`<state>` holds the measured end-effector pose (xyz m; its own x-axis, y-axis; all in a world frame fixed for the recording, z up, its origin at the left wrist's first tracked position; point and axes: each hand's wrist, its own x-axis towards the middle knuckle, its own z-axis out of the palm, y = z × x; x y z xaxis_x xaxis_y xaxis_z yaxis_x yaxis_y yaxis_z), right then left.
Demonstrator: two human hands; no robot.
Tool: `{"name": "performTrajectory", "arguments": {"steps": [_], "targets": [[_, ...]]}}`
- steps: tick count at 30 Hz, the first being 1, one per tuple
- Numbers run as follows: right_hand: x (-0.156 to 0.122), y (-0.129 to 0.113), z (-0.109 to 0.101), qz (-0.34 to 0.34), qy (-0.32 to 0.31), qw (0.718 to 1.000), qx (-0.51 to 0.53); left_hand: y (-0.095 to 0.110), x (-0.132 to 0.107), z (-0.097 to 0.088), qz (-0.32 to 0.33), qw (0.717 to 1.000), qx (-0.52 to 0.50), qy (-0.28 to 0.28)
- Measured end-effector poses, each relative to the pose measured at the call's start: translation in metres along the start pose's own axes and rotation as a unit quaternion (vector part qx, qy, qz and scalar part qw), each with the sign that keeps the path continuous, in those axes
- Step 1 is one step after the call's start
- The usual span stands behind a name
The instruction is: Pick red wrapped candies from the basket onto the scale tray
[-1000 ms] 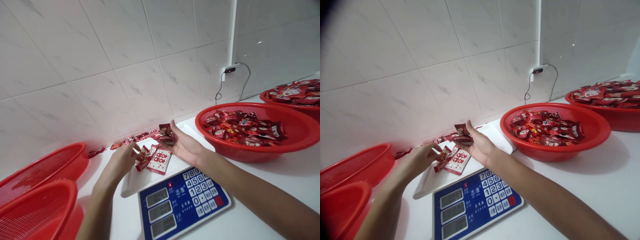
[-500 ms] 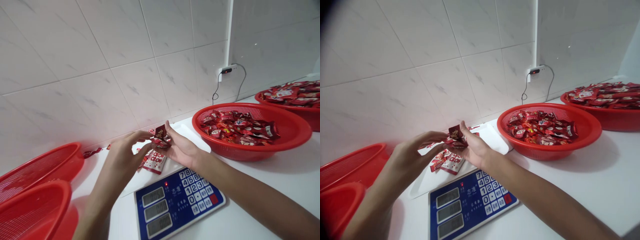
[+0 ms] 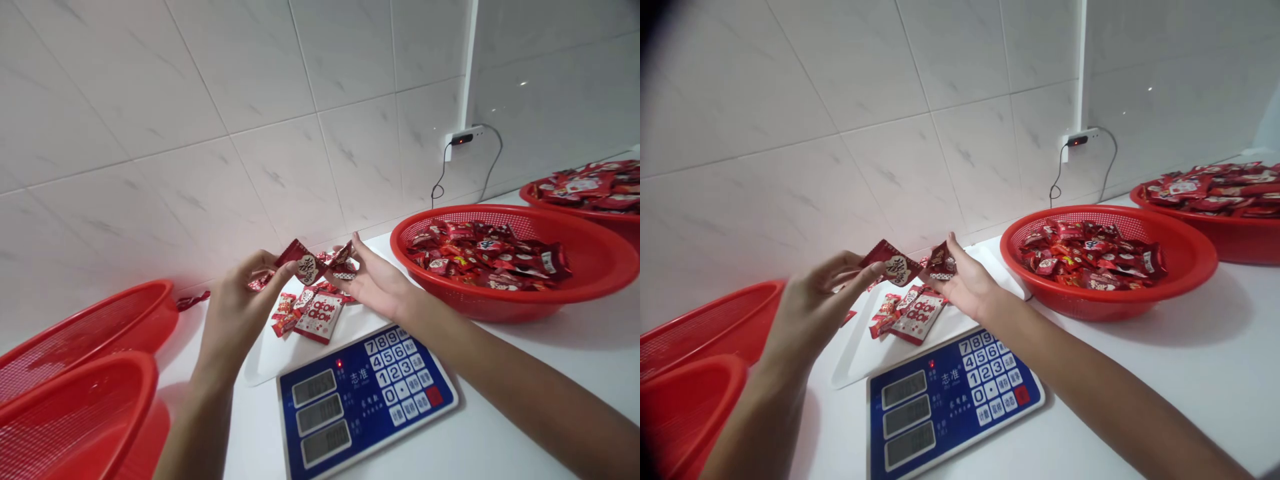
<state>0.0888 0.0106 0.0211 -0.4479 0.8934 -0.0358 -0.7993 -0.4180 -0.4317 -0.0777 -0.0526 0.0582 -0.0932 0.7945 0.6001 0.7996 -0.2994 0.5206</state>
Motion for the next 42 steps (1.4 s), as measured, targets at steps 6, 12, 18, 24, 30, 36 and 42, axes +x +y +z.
{"name": "performTrajectory", "arguments": {"steps": [6, 12, 18, 24, 30, 36, 42], "targets": [[0.004, -0.004, -0.003, -0.018, 0.037, 0.999, -0.006, -0.012, 0.007, 0.007, -0.039, 0.991, 0.125, -0.022], [0.008, -0.008, -0.006, -0.031, 0.059, 0.998, 0.005, -0.029, 0.014, 0.016, -0.068, 0.978, 0.162, -0.116], [0.004, -0.008, -0.001, 0.018, -0.01, 1.0, -0.001, -0.015, 0.009, 0.006, -0.026, 0.99, 0.116, -0.081], [-0.006, 0.007, 0.002, 0.053, -0.096, 0.991, -0.073, 0.014, -0.004, 0.009, 0.143, 0.986, 0.076, -0.036], [-0.007, 0.014, -0.001, 0.073, -0.126, 0.983, -0.111, 0.009, -0.004, 0.014, 0.098, 0.994, 0.047, -0.028], [-0.011, 0.004, 0.002, -0.009, -0.098, 0.966, -0.24, 0.007, -0.002, -0.003, 0.012, 0.996, 0.025, 0.091], [-0.009, -0.012, 0.002, -0.106, -0.098, 0.944, -0.295, 0.008, -0.002, -0.014, -0.011, 0.992, 0.033, 0.121]]}}
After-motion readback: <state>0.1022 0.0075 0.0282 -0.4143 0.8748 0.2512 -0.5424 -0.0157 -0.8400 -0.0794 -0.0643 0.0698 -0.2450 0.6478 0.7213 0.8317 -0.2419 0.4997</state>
